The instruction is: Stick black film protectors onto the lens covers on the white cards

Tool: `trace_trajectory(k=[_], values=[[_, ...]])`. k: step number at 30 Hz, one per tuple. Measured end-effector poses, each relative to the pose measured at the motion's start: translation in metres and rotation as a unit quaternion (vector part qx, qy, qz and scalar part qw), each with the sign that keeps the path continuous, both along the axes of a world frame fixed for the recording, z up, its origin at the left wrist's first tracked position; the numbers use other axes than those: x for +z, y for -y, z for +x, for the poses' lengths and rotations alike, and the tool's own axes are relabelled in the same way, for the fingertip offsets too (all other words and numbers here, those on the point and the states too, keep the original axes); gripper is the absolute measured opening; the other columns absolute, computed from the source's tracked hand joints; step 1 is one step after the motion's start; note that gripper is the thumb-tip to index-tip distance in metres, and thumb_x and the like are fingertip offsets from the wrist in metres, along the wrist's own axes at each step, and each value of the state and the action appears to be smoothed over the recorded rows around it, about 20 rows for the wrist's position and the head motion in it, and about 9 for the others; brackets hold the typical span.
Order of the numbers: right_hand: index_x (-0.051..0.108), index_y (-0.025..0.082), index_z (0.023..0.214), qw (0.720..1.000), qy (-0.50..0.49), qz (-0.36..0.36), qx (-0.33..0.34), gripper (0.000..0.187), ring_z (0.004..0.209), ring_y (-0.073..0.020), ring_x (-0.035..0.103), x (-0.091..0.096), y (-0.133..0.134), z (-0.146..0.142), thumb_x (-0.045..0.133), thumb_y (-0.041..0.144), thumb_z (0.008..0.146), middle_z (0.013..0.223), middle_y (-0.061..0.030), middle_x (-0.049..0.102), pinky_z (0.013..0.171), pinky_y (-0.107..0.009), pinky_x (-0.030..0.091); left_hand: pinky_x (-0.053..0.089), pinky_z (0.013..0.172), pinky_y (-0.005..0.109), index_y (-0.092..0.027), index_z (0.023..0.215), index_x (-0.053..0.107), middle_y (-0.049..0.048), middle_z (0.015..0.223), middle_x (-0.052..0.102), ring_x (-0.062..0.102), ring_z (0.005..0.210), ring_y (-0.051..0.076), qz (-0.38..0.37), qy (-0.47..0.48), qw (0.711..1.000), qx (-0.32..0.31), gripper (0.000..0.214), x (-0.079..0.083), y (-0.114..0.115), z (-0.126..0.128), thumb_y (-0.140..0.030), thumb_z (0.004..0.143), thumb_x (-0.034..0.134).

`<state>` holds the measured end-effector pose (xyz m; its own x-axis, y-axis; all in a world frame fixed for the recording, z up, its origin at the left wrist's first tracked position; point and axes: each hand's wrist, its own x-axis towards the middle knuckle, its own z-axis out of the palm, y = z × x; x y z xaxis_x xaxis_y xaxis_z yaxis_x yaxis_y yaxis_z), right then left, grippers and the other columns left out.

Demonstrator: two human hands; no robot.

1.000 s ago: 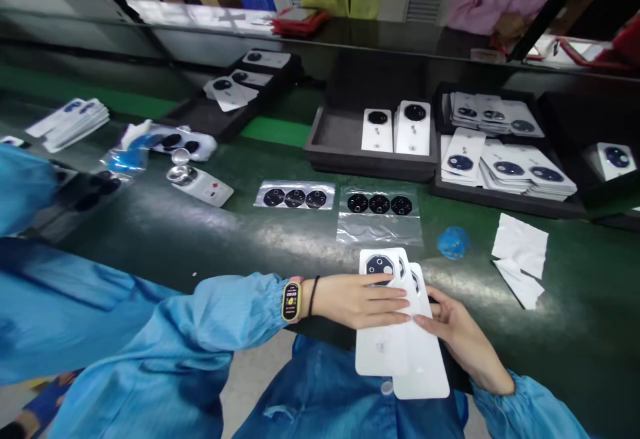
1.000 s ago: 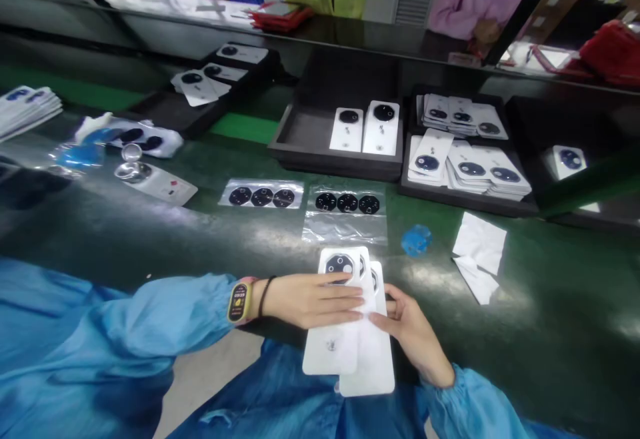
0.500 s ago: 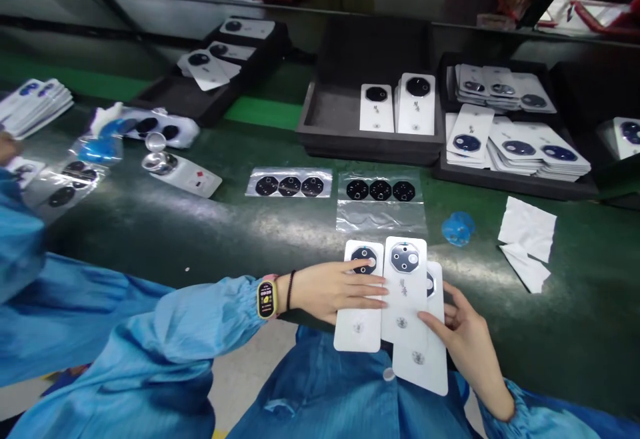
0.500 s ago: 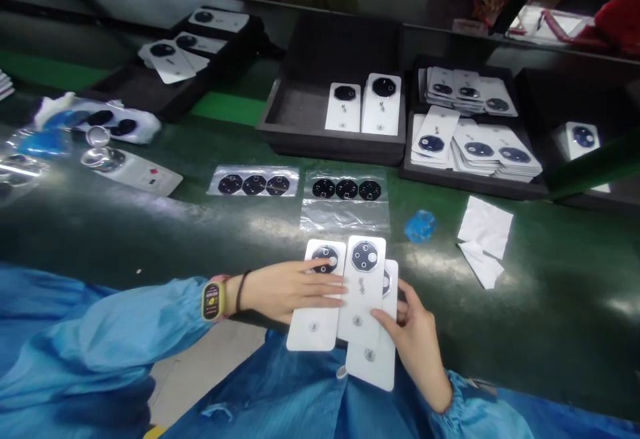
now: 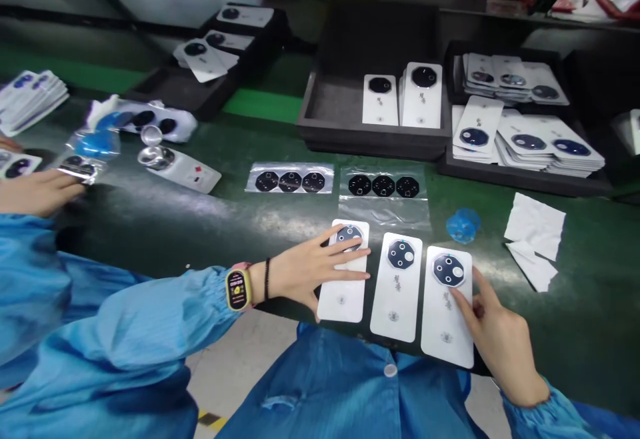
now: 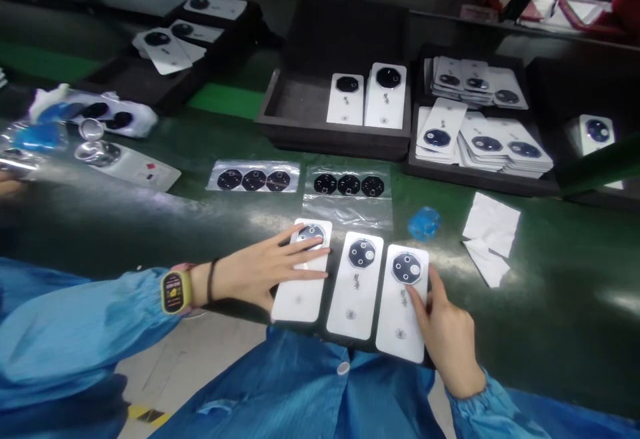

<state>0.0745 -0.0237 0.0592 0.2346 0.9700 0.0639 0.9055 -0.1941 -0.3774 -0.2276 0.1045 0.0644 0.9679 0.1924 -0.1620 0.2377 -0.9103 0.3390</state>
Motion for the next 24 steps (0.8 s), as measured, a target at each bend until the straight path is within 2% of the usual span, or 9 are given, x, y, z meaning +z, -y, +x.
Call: trace_trajectory(k=[3,6,9,12,14,18,24], values=[[0.064,0.005,0.112,0.996,0.074,0.018,0.039,0.084,0.027,-0.0136,0.042,-0.001,-0.001,0.0,0.015,0.07,0.09,0.04,0.0002,0.05,0.032,-0.023,0.025,0.006,0.114,0.064,-0.027,0.144,0.035,0.0104,0.155,0.025,0.022,0.142,0.038,-0.011,-0.005,1.0,0.0,0.098,0.003,-0.005,-0.003,-0.056,0.061,0.078],[0.066,0.007,0.109,0.99,0.11,0.03,0.08,0.078,0.028,-0.0113,0.039,-0.003,-0.003,0.003,0.017,0.065,0.093,0.04,0.0014,0.048,0.033,-0.023,0.023,0.006,0.115,0.062,-0.022,0.145,0.034,0.0132,0.154,0.024,0.023,0.142,0.039,-0.025,-0.001,0.999,-0.021,0.108,0.007,-0.007,-0.002,-0.062,0.055,0.079],[0.068,0.009,0.107,0.985,0.118,0.061,0.11,0.069,0.034,-0.0114,0.045,-0.004,-0.007,0.003,0.021,0.058,0.096,0.046,0.0001,0.053,0.036,-0.023,0.03,0.007,0.119,0.051,-0.014,0.146,0.032,0.0141,0.153,0.027,0.024,0.143,0.031,-0.028,0.037,0.997,-0.055,0.093,0.008,0.0,0.01,-0.063,0.073,0.065],[0.068,0.013,0.107,0.979,0.123,0.078,0.144,0.061,0.048,-0.0136,0.055,-0.005,-0.015,0.0,0.023,0.052,0.098,0.056,-0.0031,0.058,0.043,-0.023,0.039,0.008,0.121,0.04,-0.012,0.144,0.034,0.0112,0.15,0.035,0.025,0.144,0.021,-0.029,0.101,0.99,-0.09,0.07,-0.002,0.015,0.033,-0.055,0.091,0.046],[0.068,0.014,0.109,0.974,0.126,0.083,0.168,0.055,0.053,-0.0149,0.056,-0.005,-0.019,-0.003,0.025,0.048,0.099,0.06,-0.0042,0.059,0.044,-0.023,0.039,0.008,0.121,0.042,-0.017,0.143,0.038,0.0084,0.15,0.036,0.027,0.143,0.021,-0.027,0.124,0.987,-0.097,0.06,-0.012,0.026,0.047,-0.05,0.094,0.044],[0.064,0.012,0.113,0.968,0.109,0.108,0.201,0.049,0.052,-0.0148,0.053,-0.006,-0.024,-0.003,0.031,0.044,0.099,0.06,-0.0037,0.056,0.041,-0.024,0.036,0.009,0.121,0.044,-0.02,0.142,0.04,0.0074,0.151,0.034,0.03,0.142,0.021,-0.02,0.149,0.984,-0.097,0.058,-0.027,0.04,0.059,-0.051,0.093,0.044],[0.061,0.013,0.117,0.964,0.117,0.108,0.215,0.048,0.054,-0.0145,0.056,-0.011,-0.032,-0.002,0.029,0.045,0.099,0.059,-0.0014,0.056,0.046,-0.023,0.043,0.016,0.121,0.042,-0.013,0.139,0.043,0.0097,0.146,0.042,0.032,0.141,0.02,0.005,0.168,0.979,-0.113,0.061,-0.031,0.05,0.055,-0.054,0.093,0.041]])
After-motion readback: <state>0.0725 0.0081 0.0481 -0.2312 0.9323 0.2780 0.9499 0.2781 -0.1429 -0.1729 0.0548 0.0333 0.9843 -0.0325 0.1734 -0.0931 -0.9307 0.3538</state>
